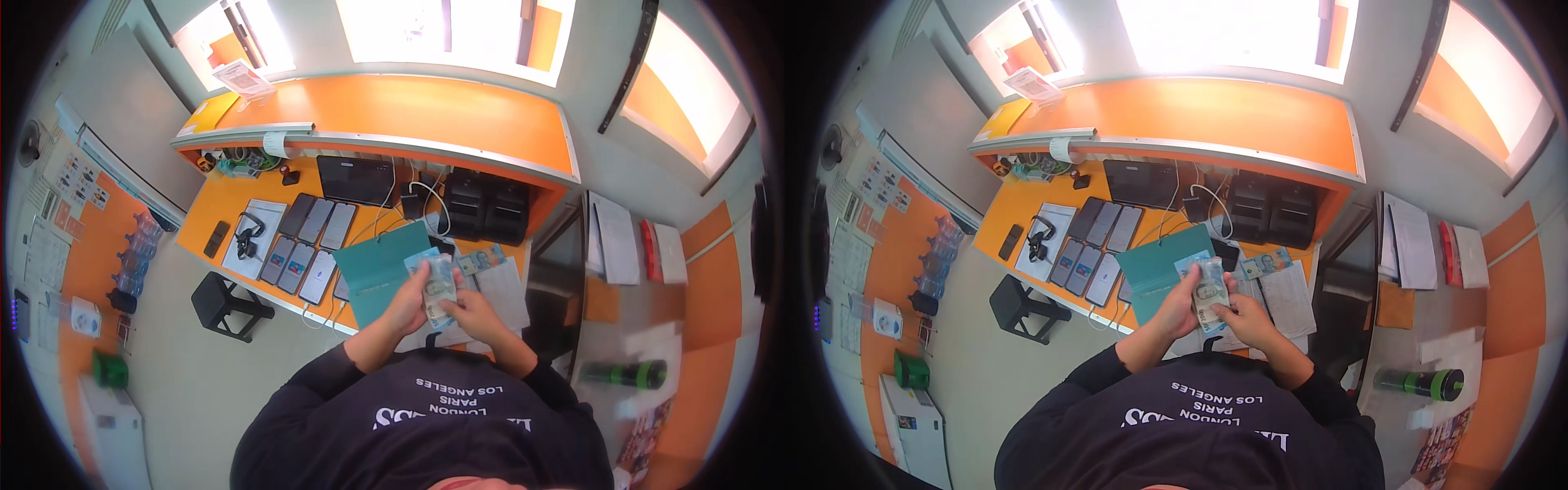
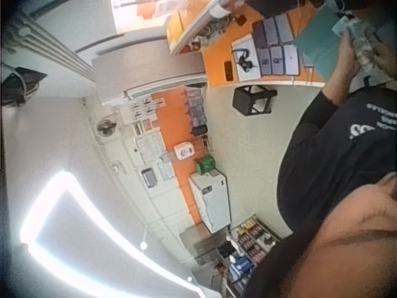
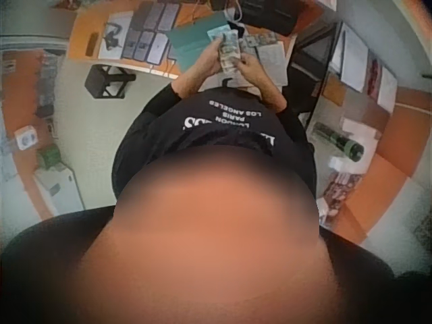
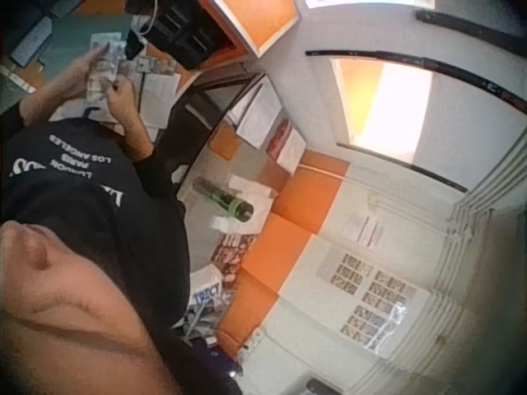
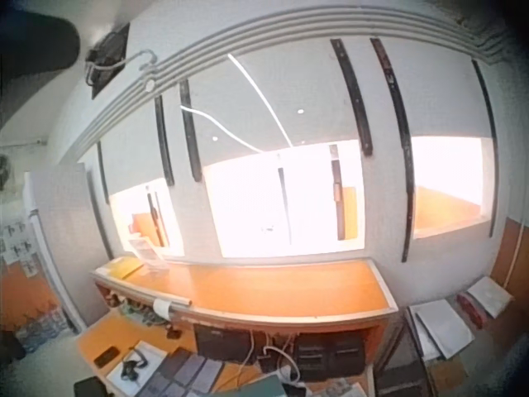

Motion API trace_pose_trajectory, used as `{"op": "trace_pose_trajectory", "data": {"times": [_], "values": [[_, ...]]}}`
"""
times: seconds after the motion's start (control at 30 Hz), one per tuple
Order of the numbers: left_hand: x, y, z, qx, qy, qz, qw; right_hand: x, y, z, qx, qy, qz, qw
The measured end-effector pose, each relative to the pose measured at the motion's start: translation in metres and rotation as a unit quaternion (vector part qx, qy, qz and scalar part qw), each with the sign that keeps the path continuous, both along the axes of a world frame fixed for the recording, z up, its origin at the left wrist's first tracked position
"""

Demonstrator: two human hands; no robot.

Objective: The person counts paper currency and coins from a green folder, places a food package on a counter for a customer at a service window, and returns the money to the folder.

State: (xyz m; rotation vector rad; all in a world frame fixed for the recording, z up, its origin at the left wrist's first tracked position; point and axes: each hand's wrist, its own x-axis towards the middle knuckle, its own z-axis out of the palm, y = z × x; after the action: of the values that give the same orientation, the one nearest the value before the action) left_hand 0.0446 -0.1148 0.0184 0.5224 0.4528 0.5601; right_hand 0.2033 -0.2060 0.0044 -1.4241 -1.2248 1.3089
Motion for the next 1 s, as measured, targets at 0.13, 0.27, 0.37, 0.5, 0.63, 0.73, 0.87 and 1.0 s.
{"op": "trace_pose_trajectory", "data": {"times": [0.13, 0.27, 0.37, 0.5, 0.63, 0.73, 0.87, 1.0], "values": [[0.004, 0.010, -0.002, 0.031, 0.035, -0.041, 0.998, 0.007, 0.005, 0.015, -0.065, -0.023, 0.021, 0.997], [0.012, 0.016, -0.004, -0.067, -0.011, -0.050, 0.996, 0.017, 0.006, 0.025, -0.120, -0.041, 0.072, 0.989], [0.015, 0.017, -0.016, -0.057, -0.069, -0.049, 0.995, 0.019, 0.005, 0.015, -0.022, -0.049, 0.058, 0.997], [0.023, 0.010, 0.008, -0.002, 0.003, 0.028, 1.000, 0.018, 0.005, 0.010, 0.054, -0.106, 0.012, 0.993], [0.020, 0.025, 0.004, -0.048, -0.069, 0.106, 0.991, 0.024, 0.002, 0.005, -0.059, -0.039, 0.086, 0.994], [0.006, 0.036, 0.012, 0.043, -0.029, 0.089, 0.995, 0.036, -0.002, 0.009, -0.032, -0.052, 0.133, 0.989], [-0.009, 0.016, 0.001, 0.148, 0.056, 0.002, 0.987, 0.023, 0.004, 0.013, 0.026, 0.070, -0.031, 0.997], [-0.004, -0.012, 0.001, 0.162, 0.083, 0.047, 0.982, 0.004, 0.011, 0.005, 0.097, 0.014, 0.021, 0.995]]}}
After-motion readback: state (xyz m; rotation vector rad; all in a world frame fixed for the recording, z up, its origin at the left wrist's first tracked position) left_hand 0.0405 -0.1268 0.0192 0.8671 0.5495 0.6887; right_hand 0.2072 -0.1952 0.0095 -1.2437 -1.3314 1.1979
